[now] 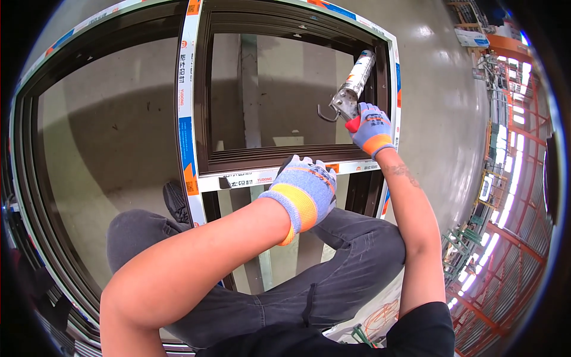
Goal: Applying sealant to window frame joints using a caulking gun.
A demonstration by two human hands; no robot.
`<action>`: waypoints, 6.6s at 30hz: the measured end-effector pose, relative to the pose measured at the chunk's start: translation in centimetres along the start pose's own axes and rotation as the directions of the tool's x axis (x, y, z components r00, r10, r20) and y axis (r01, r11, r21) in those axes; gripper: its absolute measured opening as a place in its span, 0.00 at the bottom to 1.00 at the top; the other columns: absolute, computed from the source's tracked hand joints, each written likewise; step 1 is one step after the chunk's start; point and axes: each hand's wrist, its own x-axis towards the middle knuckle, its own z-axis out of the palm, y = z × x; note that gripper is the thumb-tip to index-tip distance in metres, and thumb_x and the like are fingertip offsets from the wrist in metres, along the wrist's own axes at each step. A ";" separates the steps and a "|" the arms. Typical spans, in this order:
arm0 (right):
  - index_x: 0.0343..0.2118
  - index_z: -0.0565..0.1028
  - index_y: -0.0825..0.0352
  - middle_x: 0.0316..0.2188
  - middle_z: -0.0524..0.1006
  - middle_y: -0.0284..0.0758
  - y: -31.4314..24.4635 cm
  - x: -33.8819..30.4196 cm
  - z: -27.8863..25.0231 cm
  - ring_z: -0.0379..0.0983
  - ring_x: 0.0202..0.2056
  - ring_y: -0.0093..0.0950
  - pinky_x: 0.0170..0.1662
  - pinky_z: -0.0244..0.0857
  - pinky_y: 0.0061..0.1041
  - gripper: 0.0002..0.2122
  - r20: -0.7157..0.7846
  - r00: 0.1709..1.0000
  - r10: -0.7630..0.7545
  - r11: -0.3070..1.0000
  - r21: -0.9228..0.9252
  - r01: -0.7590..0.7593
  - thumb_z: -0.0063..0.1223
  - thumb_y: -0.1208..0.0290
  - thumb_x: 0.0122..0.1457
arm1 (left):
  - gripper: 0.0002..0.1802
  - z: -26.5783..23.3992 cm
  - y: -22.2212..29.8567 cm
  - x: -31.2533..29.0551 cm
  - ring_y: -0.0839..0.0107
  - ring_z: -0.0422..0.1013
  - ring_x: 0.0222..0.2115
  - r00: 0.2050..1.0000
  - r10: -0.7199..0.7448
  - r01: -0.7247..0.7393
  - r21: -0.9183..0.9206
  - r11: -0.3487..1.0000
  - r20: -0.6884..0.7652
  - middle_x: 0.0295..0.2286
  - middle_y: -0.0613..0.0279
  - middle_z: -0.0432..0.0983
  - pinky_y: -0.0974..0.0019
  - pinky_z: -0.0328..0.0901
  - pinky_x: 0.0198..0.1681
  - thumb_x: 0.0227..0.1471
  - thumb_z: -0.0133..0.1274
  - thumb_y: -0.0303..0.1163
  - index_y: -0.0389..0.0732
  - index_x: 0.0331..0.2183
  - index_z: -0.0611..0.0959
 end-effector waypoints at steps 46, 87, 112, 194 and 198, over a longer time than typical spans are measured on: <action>0.45 0.73 0.64 0.41 0.78 0.43 0.1 0.9 0.0 0.76 0.44 0.41 0.49 0.70 0.36 0.22 0.039 0.999 0.027 0.995 0.097 -0.030 0.60 0.58 0.49 | 0.30 0.4 -0.5 0.2 0.55 0.71 0.48 1.000 -0.020 0.019 0.022 1.000 0.022 0.43 0.50 0.75 0.56 0.62 0.54 0.59 0.47 0.51 0.36 0.51 0.77; 0.45 0.71 0.66 0.44 0.75 0.41 -3.2 -0.7 -0.2 0.72 0.50 0.39 0.52 0.67 0.35 0.22 0.146 0.988 -0.044 0.997 0.069 0.034 0.60 0.61 0.49 | 0.29 0.4 -0.6 0.0 0.57 0.73 0.45 0.998 -0.034 0.032 0.038 0.999 0.060 0.42 0.51 0.76 0.57 0.64 0.51 0.58 0.48 0.51 0.36 0.49 0.77; 0.42 0.72 0.66 0.42 0.78 0.42 -2.4 3.4 2.7 0.75 0.47 0.39 0.51 0.68 0.35 0.21 0.152 0.988 0.039 0.999 0.017 -0.042 0.61 0.57 0.51 | 0.28 0.5 -2.1 -0.4 0.55 0.72 0.47 0.992 -0.066 0.067 -0.002 0.998 0.107 0.43 0.49 0.75 0.56 0.64 0.52 0.58 0.47 0.49 0.35 0.50 0.77; 0.35 0.78 0.69 0.25 0.79 0.36 -4.9 -1.0 -7.6 0.77 0.26 0.23 0.32 0.71 0.26 0.14 0.092 0.963 0.253 0.049 0.993 -0.108 0.67 0.68 0.48 | 0.29 -0.8 -3.1 1.2 0.58 0.73 0.47 0.805 -0.209 -0.068 -0.436 0.897 -0.555 0.45 0.46 0.76 0.62 0.65 0.52 0.62 0.48 0.47 0.31 0.52 0.73; 0.37 0.77 0.67 0.30 0.81 0.42 -9.4 -5.7 -9.8 0.80 0.32 0.35 0.37 0.72 0.31 0.12 0.058 0.942 0.331 0.232 0.962 -0.141 0.63 0.69 0.52 | 0.25 -3.3 -2.3 1.0 0.61 0.73 0.41 0.794 -0.208 -0.440 -0.776 0.452 -0.572 0.40 0.51 0.78 0.63 0.66 0.47 0.59 0.55 0.45 0.33 0.47 0.76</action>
